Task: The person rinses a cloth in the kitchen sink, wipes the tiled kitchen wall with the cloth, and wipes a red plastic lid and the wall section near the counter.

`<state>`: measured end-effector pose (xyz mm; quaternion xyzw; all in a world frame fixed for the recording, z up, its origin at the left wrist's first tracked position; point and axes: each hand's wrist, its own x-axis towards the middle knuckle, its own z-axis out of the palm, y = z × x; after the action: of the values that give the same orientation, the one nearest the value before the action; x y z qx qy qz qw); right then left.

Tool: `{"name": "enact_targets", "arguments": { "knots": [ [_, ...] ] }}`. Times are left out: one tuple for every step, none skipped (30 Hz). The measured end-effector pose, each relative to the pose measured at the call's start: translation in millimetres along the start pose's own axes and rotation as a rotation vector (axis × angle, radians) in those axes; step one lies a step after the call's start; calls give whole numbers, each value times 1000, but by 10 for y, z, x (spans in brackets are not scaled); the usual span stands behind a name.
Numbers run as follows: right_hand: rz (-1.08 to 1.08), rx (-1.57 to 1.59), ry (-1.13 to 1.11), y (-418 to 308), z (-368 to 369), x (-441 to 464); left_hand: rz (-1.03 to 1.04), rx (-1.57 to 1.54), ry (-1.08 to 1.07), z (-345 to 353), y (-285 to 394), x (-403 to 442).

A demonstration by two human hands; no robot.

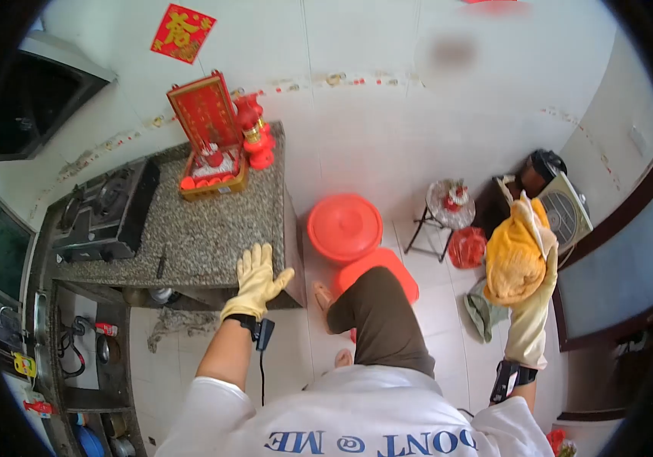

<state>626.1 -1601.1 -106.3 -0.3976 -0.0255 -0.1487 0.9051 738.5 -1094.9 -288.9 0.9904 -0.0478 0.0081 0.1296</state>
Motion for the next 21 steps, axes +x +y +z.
{"name": "enact_targets", "arguments": {
  "knots": [
    [2,-12,-53,2,55,22,-9,7,-5,-36,30,-7],
    [1,-4,-41,-5,61,55,-18,27,-27,-22,24,5],
    [1,4,-24,-20,44,84,-23,22,-19,-9,24,1],
    [1,11,-5,-38,146,119,-26,15,-14,7,17,-7],
    [-68,-8,19,-33,258,159,-25,14,-6,35,-1,-13],
    [-68,-16,46,-45,234,218,-23,13,-1,55,-14,-11],
    [-68,-25,76,-65,182,268,-29,13,-17,-1,13,-18],
    [-69,-33,106,-79,140,325,-24,12,-14,17,-4,-14],
    [-67,-52,119,-102,283,361,-15,13,-9,27,-13,-16],
    [-48,-51,111,-122,316,435,-10,14,-4,34,-21,-19],
    [-29,-49,101,-131,346,514,-3,7,-3,30,-25,-22],
    [-5,-50,91,-136,371,595,14,25,38,33,-19,-32],
    [45,-44,37,-151,371,703,26,31,53,5,-6,-22],
    [50,-65,2,-130,404,801,37,37,66,-19,2,-22],
    [52,-87,-33,-97,461,875,41,37,77,-23,-4,-37],
    [56,-110,-65,-84,519,974,45,37,84,-38,7,-44],
    [91,-88,-108,-66,565,1095,51,37,93,-48,15,-42],
    [123,-73,-172,-70,711,1179,58,45,118,-41,14,-45],
    [112,-77,-196,-63,858,1293,67,52,141,-26,9,-49],
    [100,-83,-217,-64,996,1405,79,59,162,-12,5,-58],
    [70,-103,-242,-78,1115,1539,96,71,191,-18,9,-62]
  ]
}}
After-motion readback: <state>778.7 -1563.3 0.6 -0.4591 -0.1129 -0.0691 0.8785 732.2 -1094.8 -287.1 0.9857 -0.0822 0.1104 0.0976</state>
